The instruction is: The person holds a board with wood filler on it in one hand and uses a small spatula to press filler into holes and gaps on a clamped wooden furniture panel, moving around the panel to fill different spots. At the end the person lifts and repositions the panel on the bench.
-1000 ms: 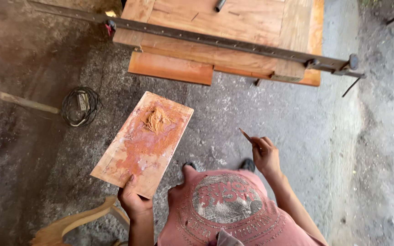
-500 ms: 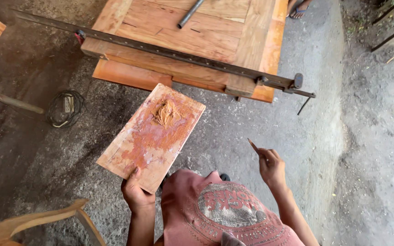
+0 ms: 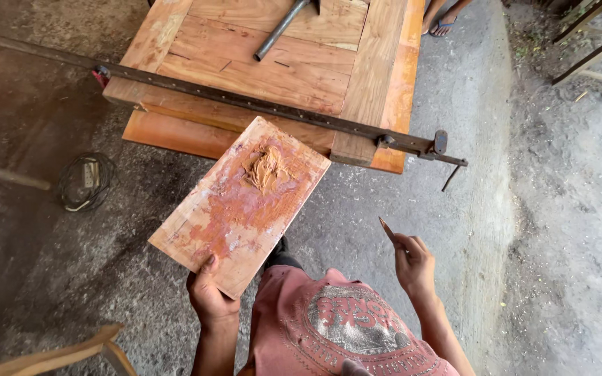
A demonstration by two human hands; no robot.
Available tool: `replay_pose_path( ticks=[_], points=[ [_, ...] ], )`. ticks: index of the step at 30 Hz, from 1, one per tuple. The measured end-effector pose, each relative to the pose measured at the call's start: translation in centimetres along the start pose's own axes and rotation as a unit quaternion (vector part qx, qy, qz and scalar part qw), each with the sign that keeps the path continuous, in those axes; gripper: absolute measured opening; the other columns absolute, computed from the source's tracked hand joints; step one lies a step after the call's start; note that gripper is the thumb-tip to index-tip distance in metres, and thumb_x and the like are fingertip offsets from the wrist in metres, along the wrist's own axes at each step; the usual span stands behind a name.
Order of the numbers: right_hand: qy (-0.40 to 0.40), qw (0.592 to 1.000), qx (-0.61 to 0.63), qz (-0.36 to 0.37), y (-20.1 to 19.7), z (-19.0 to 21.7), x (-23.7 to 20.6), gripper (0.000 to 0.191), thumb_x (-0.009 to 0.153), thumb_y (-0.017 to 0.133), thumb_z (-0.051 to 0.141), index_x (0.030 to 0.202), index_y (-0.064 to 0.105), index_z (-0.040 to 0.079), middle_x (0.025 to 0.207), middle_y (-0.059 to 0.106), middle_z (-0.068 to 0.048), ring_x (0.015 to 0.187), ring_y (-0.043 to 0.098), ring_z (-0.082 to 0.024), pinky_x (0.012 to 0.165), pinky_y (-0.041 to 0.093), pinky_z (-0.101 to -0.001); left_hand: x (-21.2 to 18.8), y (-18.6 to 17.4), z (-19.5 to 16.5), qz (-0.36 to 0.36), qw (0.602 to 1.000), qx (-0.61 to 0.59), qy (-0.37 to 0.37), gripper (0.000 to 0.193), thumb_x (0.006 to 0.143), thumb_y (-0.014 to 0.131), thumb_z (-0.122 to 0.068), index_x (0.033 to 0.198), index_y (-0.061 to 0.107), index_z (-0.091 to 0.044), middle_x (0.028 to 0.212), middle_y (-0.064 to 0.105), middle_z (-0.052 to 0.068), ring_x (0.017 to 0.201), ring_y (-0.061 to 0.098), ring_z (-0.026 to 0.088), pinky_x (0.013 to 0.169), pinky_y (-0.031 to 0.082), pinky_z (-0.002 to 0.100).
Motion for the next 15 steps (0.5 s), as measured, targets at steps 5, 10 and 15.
replay_pose_path(
  ticks=[5,10,15],
  points=[
    [-0.024,0.999,-0.016,-0.038,1.8,3.1,3.8,0.018,0.095,0.064,0.001,0.11,0.073,0.004,0.093,0.069,-0.011,0.069,0.065,-0.016,0.059,0.051,-0.0309,6.5,1.9,0.2,0.032,0.999,-0.022,-0.023,0.064,0.086,0.064,-0.009,0.146,0.047,0.005,0.137,0.06,0.016,0.123,0.061,0.033,0.107,0.049,0.048],
    [-0.067,0.991,-0.081,-0.084,3.9,7.3,10.0,0.013,0.097,0.067,0.004,0.109,0.073,0.003,0.092,0.067,-0.014,0.071,0.066,-0.025,0.063,0.05,-0.036,13.3,2.9,1.0,0.029,0.997,-0.018,-0.067,0.062,0.085,0.065,-0.007,0.145,0.049,0.002,0.134,0.061,0.014,0.12,0.062,0.032,0.102,0.052,0.048],
    [-0.089,0.985,-0.115,-0.097,7.3,10.6,16.7,0.009,0.1,0.067,0.003,0.108,0.072,0.002,0.088,0.065,-0.016,0.073,0.064,-0.034,0.064,0.05,-0.0412,18.4,3.0,2.3,0.041,0.994,0.018,-0.104,0.057,0.089,0.068,-0.007,0.143,0.052,0.006,0.134,0.062,0.014,0.121,0.061,0.03,0.105,0.051,0.046]
  ],
)
Point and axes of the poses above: each hand's wrist, its own x-axis towards the middle knuckle, its own y-axis out of the palm, z = x × y, the point moved 6 cm from there along x, towards the middle knuckle
